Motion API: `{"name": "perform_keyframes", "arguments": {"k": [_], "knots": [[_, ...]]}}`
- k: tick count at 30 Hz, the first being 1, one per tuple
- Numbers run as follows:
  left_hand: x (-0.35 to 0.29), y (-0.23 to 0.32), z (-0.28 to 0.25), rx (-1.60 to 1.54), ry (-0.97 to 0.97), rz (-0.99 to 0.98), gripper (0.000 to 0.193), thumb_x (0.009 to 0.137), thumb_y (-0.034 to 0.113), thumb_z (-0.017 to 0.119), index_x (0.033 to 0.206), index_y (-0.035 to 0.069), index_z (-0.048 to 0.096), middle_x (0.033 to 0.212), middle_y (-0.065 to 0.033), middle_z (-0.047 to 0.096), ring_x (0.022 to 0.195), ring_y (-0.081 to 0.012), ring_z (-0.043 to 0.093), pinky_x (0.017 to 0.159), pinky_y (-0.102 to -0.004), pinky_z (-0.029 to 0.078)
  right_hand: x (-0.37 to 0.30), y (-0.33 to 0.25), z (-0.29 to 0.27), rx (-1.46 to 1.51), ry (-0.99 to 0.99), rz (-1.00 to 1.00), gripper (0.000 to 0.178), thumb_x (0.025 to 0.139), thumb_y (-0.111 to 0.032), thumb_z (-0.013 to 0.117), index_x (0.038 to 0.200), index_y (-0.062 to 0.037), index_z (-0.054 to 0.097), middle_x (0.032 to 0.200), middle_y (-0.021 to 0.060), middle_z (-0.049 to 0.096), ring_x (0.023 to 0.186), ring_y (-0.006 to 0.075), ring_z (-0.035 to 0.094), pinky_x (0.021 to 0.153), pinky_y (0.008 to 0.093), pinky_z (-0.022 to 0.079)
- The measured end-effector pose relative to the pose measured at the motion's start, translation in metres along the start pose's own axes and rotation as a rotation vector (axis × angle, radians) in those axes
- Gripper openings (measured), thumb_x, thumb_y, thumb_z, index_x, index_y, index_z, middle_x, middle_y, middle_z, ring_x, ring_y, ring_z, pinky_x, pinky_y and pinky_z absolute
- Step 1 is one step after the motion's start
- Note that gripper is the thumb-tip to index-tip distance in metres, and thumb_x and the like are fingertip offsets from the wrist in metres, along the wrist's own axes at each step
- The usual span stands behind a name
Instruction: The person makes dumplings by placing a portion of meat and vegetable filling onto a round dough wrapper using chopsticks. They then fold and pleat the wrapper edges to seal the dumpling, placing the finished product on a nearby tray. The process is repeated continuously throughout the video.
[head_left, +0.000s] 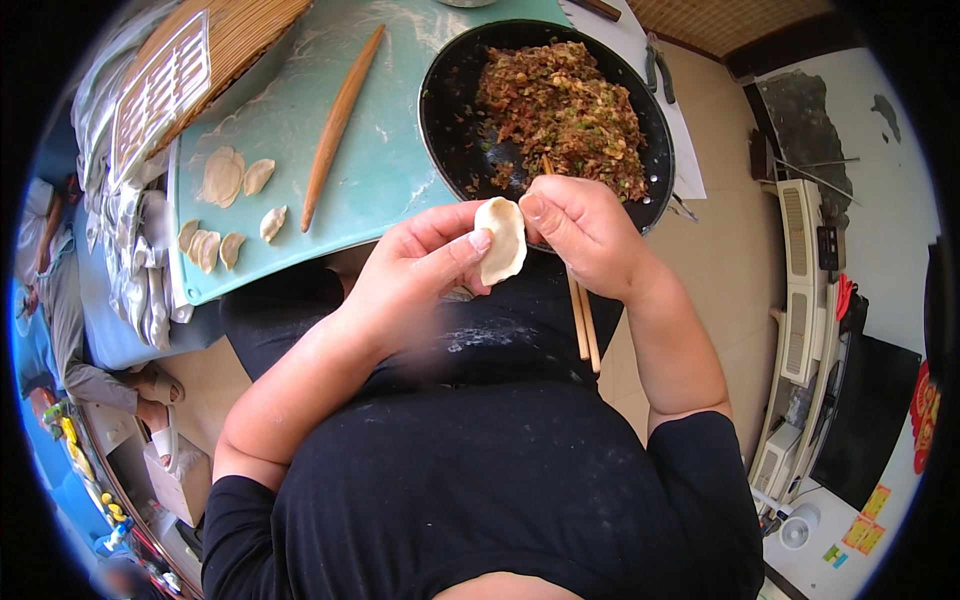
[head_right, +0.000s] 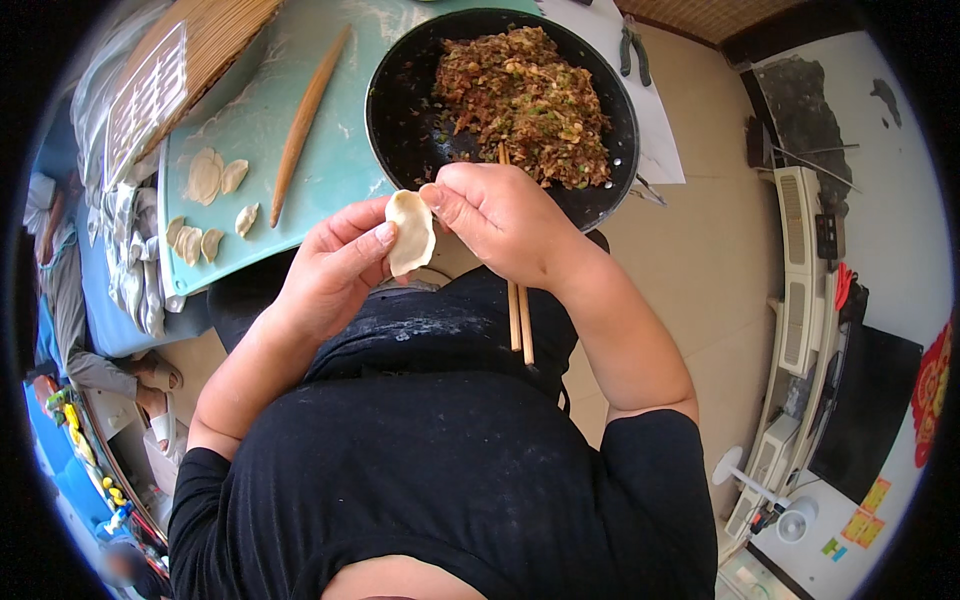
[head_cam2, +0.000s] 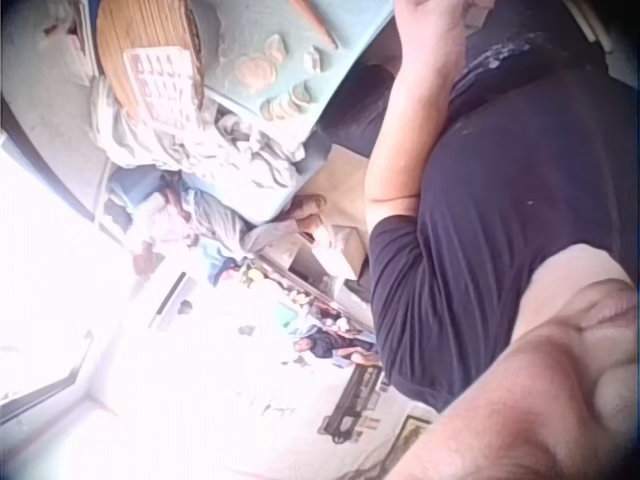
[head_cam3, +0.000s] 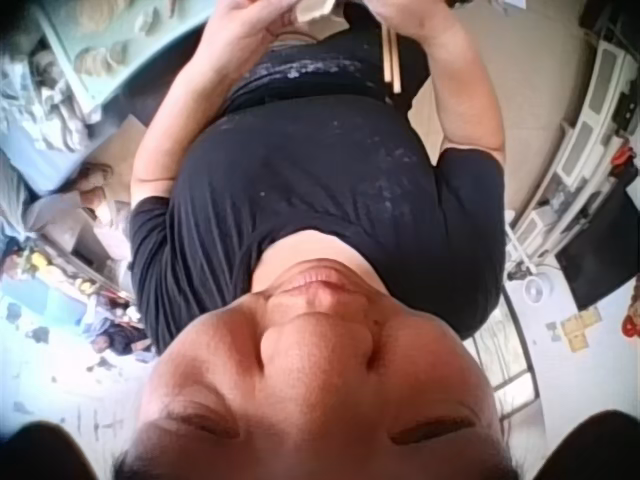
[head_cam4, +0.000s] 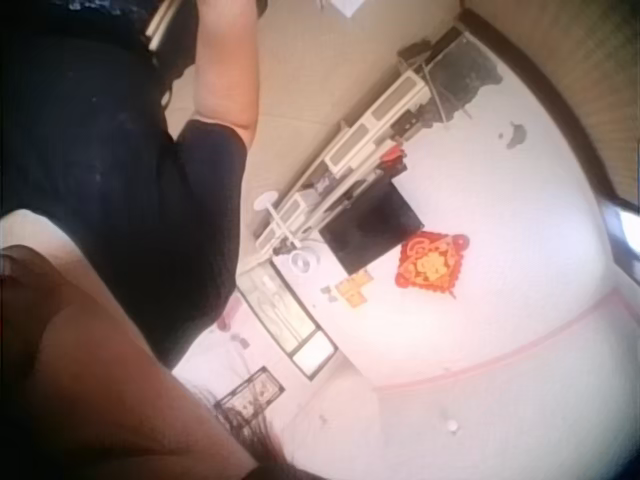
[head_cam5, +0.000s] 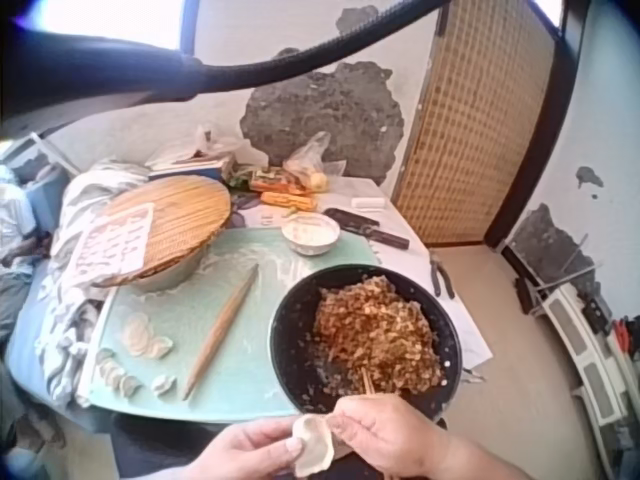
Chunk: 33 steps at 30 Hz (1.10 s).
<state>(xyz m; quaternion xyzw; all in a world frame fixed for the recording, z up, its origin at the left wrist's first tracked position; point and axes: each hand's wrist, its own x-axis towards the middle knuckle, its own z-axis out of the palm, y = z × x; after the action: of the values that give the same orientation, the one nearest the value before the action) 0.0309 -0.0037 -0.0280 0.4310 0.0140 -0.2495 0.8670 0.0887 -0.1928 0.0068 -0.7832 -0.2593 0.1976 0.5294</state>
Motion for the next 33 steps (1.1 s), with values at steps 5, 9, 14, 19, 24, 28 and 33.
{"name": "perform_keyframes", "arguments": {"k": [5, 9, 14, 19, 24, 28, 33], "knots": [[0.000, -0.002, 0.002, -0.006, 0.032, 0.021, 0.034, 0.089, 0.017, 0.057, 0.119, 0.000, 0.053, 0.092, -0.0012, 0.060, 0.072, -0.0057, 0.053, 0.067, -0.0192, 0.045, -0.003, 0.001, 0.005, -0.184, -0.013, -0.064, 0.026, 0.089, -0.019, 0.051, 0.070, -0.0010, 0.050, 0.063, 0.0109, 0.050, 0.057, 0.0204, 0.048, 0.056, 0.0317, 0.040], [-0.001, -0.001, 0.002, -0.030, 0.012, 0.028, 0.034, 0.089, 0.016, 0.055, 0.120, 0.001, 0.051, 0.098, -0.0031, 0.060, 0.080, -0.0082, 0.055, 0.069, -0.0224, 0.046, -0.005, 0.002, 0.009, -0.020, 0.049, -0.051, 0.027, 0.089, -0.019, 0.052, 0.069, -0.0012, 0.049, 0.061, 0.0104, 0.048, 0.055, 0.0196, 0.047, 0.054, 0.0316, 0.040], [-0.002, 0.000, 0.001, -0.047, -0.011, 0.051, 0.035, 0.090, 0.016, 0.053, 0.122, 0.002, 0.049, 0.110, -0.0061, 0.058, 0.093, -0.0125, 0.057, 0.075, -0.0268, 0.048, -0.010, -0.004, 0.008, -0.037, 0.018, -0.011, 0.026, 0.088, -0.017, 0.052, 0.068, -0.0017, 0.047, 0.062, 0.0117, 0.048, 0.055, 0.0218, 0.046, 0.053, 0.0327, 0.039], [-0.002, 0.003, 0.006, -0.005, -0.001, 0.070, 0.037, 0.088, 0.013, 0.057, 0.122, 0.002, 0.048, 0.111, -0.0059, 0.058, 0.092, -0.0116, 0.056, 0.075, -0.0255, 0.048, -0.012, -0.001, 0.017, -0.163, 0.146, -0.139, 0.028, 0.089, -0.020, 0.053, 0.069, -0.0021, 0.048, 0.061, 0.0117, 0.045, 0.053, 0.0247, 0.045, 0.052, 0.0341, 0.039], [-0.005, 0.002, -0.001, 0.005, 0.005, 0.110, 0.037, 0.085, 0.011, 0.060, 0.120, 0.003, 0.050, 0.107, -0.0059, 0.059, 0.090, -0.0107, 0.056, 0.075, -0.0232, 0.048, -0.019, -0.006, 0.015, -0.150, 0.121, -0.103, 0.028, 0.088, -0.022, 0.054, 0.070, -0.0020, 0.049, 0.062, 0.0125, 0.046, 0.053, 0.0266, 0.045, 0.051, 0.0349, 0.038], [-0.005, 0.004, 0.004, 0.027, 0.036, 0.155, 0.037, 0.082, 0.009, 0.065, 0.116, 0.002, 0.051, 0.101, -0.0047, 0.061, 0.086, -0.0097, 0.057, 0.073, -0.0224, 0.048, -0.018, -0.006, 0.022, -0.268, 0.153, -0.191, 0.025, 0.088, -0.019, 0.054, 0.069, -0.0020, 0.049, 0.063, 0.0136, 0.048, 0.056, 0.0301, 0.049, 0.050, 0.0363, 0.039], [-0.011, 0.004, 0.002, 0.028, 0.040, 0.127, 0.037, 0.080, 0.004, 0.065, 0.115, 0.002, 0.052, 0.096, -0.0041, 0.061, 0.084, -0.0089, 0.058, 0.072, -0.0219, 0.048, -0.016, -0.010, 0.023, -0.322, 0.166, -0.224, 0.022, 0.086, -0.015, 0.055, 0.068, -0.0030, 0.049, 0.062, 0.0132, 0.049, 0.056, 0.0310, 0.050, 0.049, 0.0377, 0.038]]}}
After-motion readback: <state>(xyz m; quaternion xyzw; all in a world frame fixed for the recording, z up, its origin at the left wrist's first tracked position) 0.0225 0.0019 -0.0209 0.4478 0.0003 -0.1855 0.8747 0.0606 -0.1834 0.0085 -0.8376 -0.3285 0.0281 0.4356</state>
